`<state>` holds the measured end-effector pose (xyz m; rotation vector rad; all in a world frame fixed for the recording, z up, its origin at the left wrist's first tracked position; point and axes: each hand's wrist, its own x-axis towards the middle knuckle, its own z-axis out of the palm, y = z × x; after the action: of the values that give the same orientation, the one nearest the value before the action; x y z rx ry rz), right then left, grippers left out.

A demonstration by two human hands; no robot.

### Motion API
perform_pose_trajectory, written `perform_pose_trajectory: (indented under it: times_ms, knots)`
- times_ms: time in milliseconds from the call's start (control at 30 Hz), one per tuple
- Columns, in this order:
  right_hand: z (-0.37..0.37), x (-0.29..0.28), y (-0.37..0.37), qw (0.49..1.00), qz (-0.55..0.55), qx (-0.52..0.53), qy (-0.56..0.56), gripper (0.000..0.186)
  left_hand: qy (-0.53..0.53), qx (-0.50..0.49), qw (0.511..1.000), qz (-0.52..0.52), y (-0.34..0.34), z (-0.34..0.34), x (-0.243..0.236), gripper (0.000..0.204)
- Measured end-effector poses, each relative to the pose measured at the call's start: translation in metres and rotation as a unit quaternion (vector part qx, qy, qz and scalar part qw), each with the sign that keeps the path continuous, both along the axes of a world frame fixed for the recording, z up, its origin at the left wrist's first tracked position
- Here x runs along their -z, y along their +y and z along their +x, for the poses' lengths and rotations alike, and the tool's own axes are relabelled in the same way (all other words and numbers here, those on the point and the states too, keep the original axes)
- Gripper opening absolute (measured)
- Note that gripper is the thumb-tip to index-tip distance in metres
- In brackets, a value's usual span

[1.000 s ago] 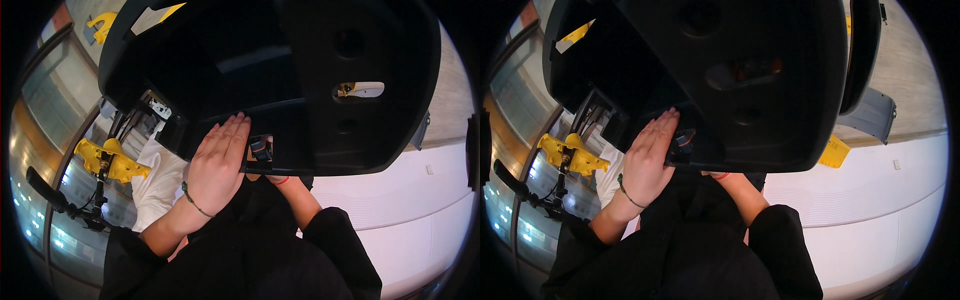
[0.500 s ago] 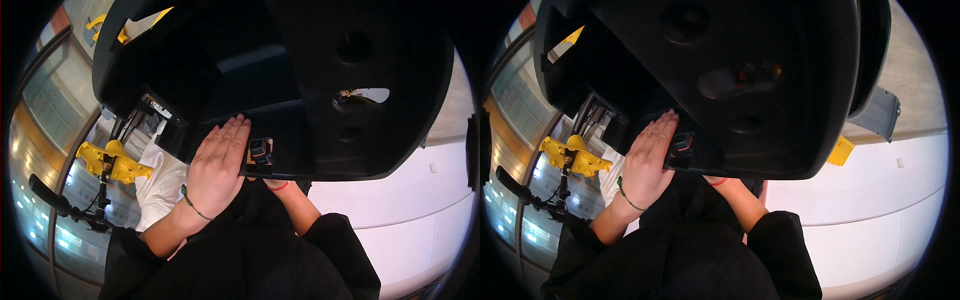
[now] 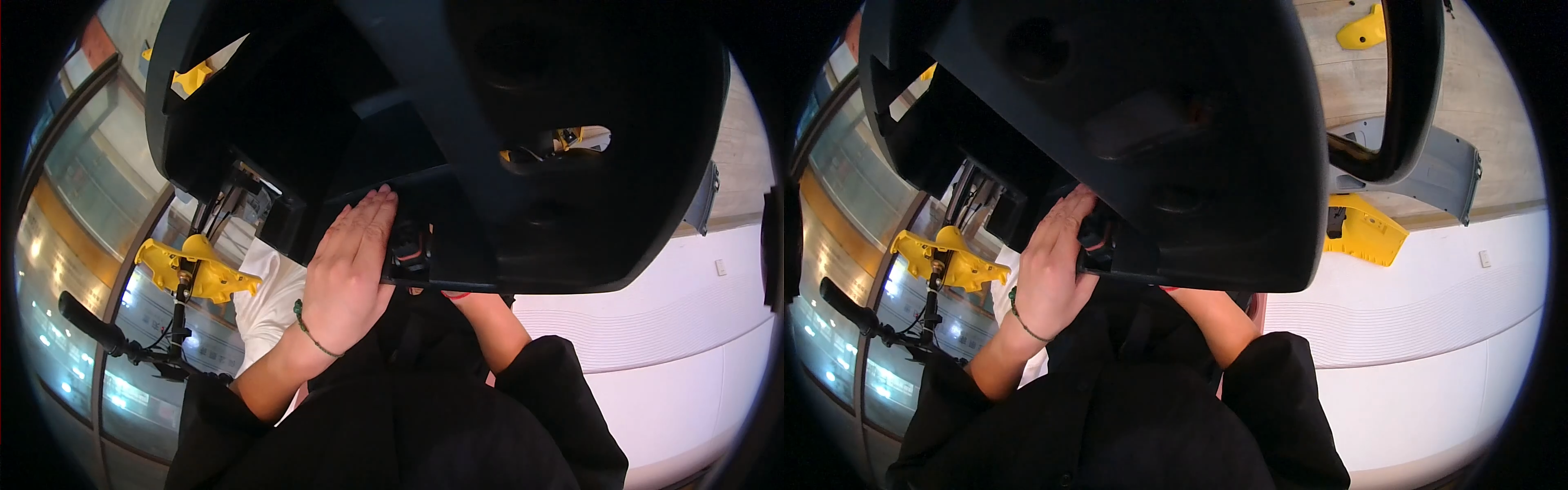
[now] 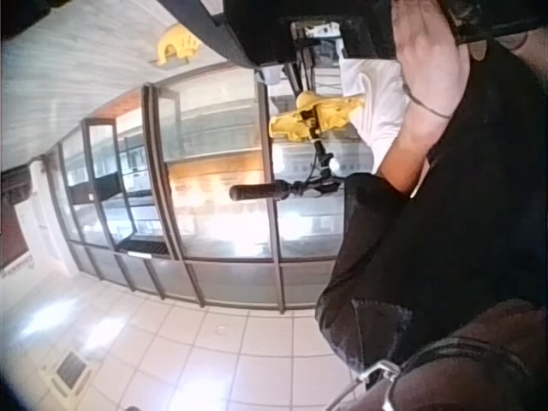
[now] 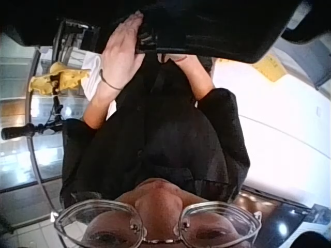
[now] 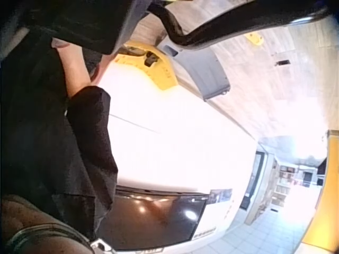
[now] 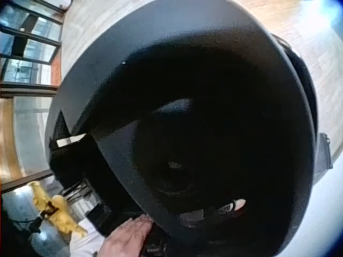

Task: Installing panels and a storage compartment on a yellow electric motorcycle using a drill.

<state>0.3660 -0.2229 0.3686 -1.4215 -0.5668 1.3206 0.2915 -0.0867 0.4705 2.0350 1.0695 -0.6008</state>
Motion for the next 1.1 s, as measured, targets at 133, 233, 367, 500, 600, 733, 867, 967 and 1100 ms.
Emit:
perform_pose_trajectory:
  times_ms: [133, 233, 367, 500, 600, 733, 867, 967, 1100]
  knots:
    - [-0.002, -0.010, 0.001, 1.000, -0.004, -0.002, -0.019, 0.032, -0.003, 0.005, 1.000, -0.007, 0.001, -0.003, 0.006, 0.054]
    - [0.004, -0.017, 0.010, 0.995, 0.003, -0.008, -0.095, 0.028, -0.009, 0.015, 1.000, -0.011, 0.000, -0.008, 0.005, 0.053]
    - [0.015, -0.038, 0.011, 0.997, -0.067, -0.002, -0.022, 0.028, -0.011, 0.014, 0.999, -0.031, 0.000, -0.007, 0.006, 0.057]
    - [0.019, -0.060, 0.014, 0.966, -0.119, 0.068, 0.218, 0.041, -0.051, 0.011, 0.997, -0.051, 0.016, 0.003, 0.004, 0.055]
    - [0.026, -0.073, 0.014, 0.911, -0.139, 0.121, 0.369, 0.055, -0.100, -0.001, 0.989, -0.113, 0.025, -0.002, 0.007, 0.064]
    - [0.012, -0.089, 0.029, 0.889, -0.146, 0.266, 0.343, 0.054, -0.109, -0.012, 0.990, -0.083, 0.010, -0.009, 0.019, 0.064]
    - [0.021, -0.060, 0.026, 0.930, -0.275, 0.181, 0.167, 0.036, -0.137, -0.078, 0.987, -0.036, -0.006, -0.014, 0.048, 0.055]
    - [0.027, -0.036, 0.025, 0.947, -0.274, 0.168, 0.010, 0.027, -0.146, -0.182, 0.972, 0.007, -0.010, -0.015, 0.071, 0.048]
    - [0.041, -0.035, 0.019, 0.951, -0.262, 0.123, 0.108, 0.025, -0.139, -0.240, 0.960, 0.032, -0.007, -0.007, 0.079, 0.041]
